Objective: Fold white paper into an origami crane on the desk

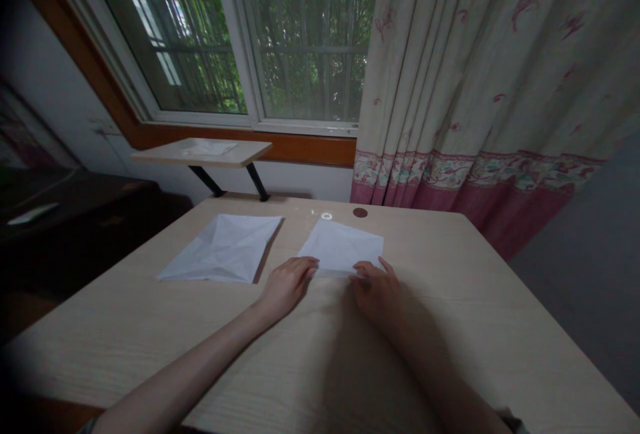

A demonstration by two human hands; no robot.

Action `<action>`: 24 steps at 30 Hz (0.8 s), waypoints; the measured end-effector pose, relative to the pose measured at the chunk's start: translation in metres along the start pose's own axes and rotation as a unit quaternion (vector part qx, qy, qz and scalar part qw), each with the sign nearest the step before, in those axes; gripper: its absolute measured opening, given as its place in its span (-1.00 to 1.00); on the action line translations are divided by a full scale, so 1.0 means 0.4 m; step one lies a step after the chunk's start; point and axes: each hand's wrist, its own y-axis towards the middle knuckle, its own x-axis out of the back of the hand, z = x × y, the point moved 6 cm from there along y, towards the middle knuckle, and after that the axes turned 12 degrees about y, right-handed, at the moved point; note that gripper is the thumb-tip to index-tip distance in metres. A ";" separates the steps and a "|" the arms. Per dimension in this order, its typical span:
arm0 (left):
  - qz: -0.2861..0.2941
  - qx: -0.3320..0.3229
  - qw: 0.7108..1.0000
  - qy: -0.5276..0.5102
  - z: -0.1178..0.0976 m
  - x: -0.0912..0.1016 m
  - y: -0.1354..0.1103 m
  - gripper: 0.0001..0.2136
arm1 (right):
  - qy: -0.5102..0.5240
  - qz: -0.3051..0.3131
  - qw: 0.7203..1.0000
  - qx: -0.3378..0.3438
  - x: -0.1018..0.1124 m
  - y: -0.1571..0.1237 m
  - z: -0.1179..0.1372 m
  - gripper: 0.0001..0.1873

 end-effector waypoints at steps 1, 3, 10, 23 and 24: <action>-0.002 0.000 1.000 0.004 0.000 0.000 0.001 -0.81 | -0.003 -0.018 1.000 -0.013 0.005 0.002 -0.003 -0.80; -0.001 -0.001 1.000 0.010 0.000 -0.001 0.003 -0.81 | 0.000 -0.045 0.998 -0.039 0.012 0.005 -0.009 -0.75; 0.017 -0.039 0.999 0.027 -0.013 0.004 0.009 -0.81 | 0.042 -0.114 0.990 -0.076 0.019 0.017 -0.028 -0.50; 0.043 -0.093 0.995 -0.009 -0.048 0.016 -0.003 -0.78 | -0.084 -0.222 0.964 0.119 0.027 -0.001 0.040 -0.58; 0.043 -0.096 0.994 -0.015 -0.049 0.017 -0.004 -0.76 | -0.096 -0.216 0.964 0.123 0.023 -0.002 0.036 -0.61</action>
